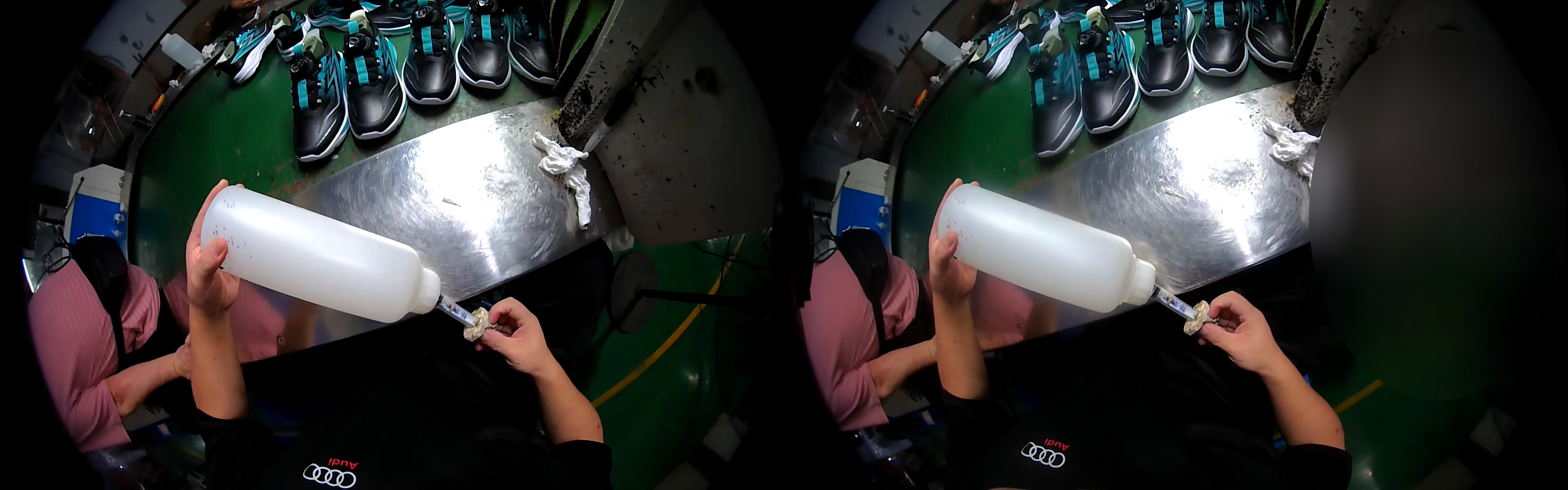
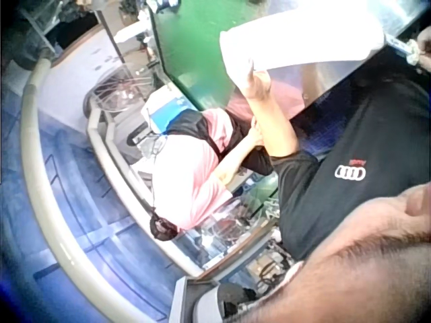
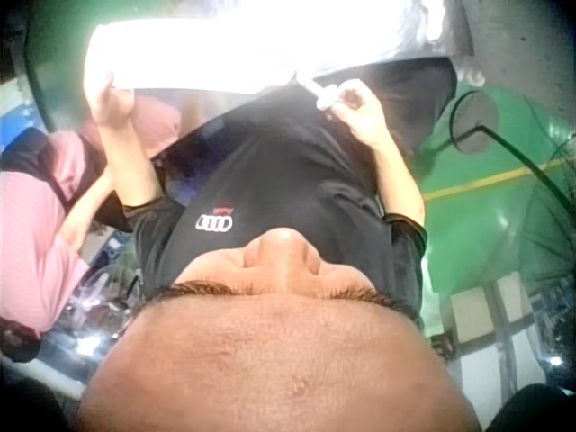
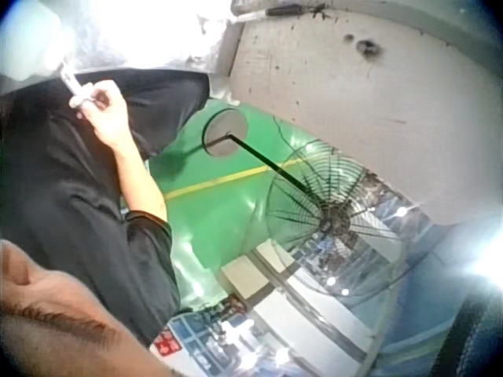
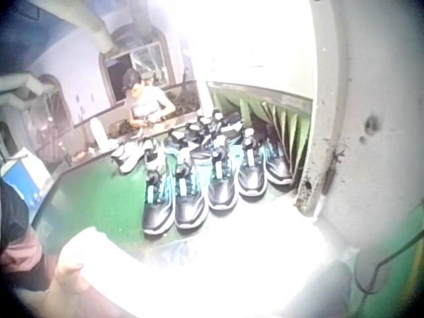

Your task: The person fills a syringe with a white liquid from a large plastic bottle by drawing the plunger back, then wipes the tip of the syringe with a cloth and places a cap on the needle. They then set the syringe on the workstation and later pick up a shoe to inspect the sole.

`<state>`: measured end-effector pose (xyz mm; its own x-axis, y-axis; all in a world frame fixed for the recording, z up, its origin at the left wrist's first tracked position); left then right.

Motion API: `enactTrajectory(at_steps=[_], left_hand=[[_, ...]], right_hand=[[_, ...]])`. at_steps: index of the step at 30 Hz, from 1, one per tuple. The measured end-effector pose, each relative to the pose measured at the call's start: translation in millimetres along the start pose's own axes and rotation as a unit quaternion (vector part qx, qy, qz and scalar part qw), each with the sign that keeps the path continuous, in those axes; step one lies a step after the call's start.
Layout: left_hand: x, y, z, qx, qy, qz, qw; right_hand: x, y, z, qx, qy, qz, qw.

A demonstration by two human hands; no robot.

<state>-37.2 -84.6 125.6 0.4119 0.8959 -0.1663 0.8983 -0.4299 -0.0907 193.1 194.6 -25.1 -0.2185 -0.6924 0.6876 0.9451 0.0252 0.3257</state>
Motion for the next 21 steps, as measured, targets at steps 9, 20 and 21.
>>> enactTrajectory(at_steps=[9,20,21], left_hand=[[1,-7,-9,-0.004,-0.059,0.006,0.998],[5,-13,-15,-0.002,-0.054,0.0,0.999],[5,-14,-14,-0.002,-0.054,-0.003,0.999]], right_hand=[[-8,-8,-6,-0.013,-0.023,0.025,0.999],[-6,-10,0,-0.014,-0.024,0.038,0.999],[-7,-10,-1,-0.013,-0.026,0.036,0.999]])
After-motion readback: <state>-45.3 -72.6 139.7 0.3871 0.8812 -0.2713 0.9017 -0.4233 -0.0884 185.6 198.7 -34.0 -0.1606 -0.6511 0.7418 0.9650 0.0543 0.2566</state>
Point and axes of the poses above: each hand's wrist, its own y-axis away from the middle knuckle, its own x-axis out of the palm, z = x × y, the point moved 7 cm from there along -y, towards the middle knuckle, and after that the axes turned 14 degrees about -y, right-handed, at the moved point
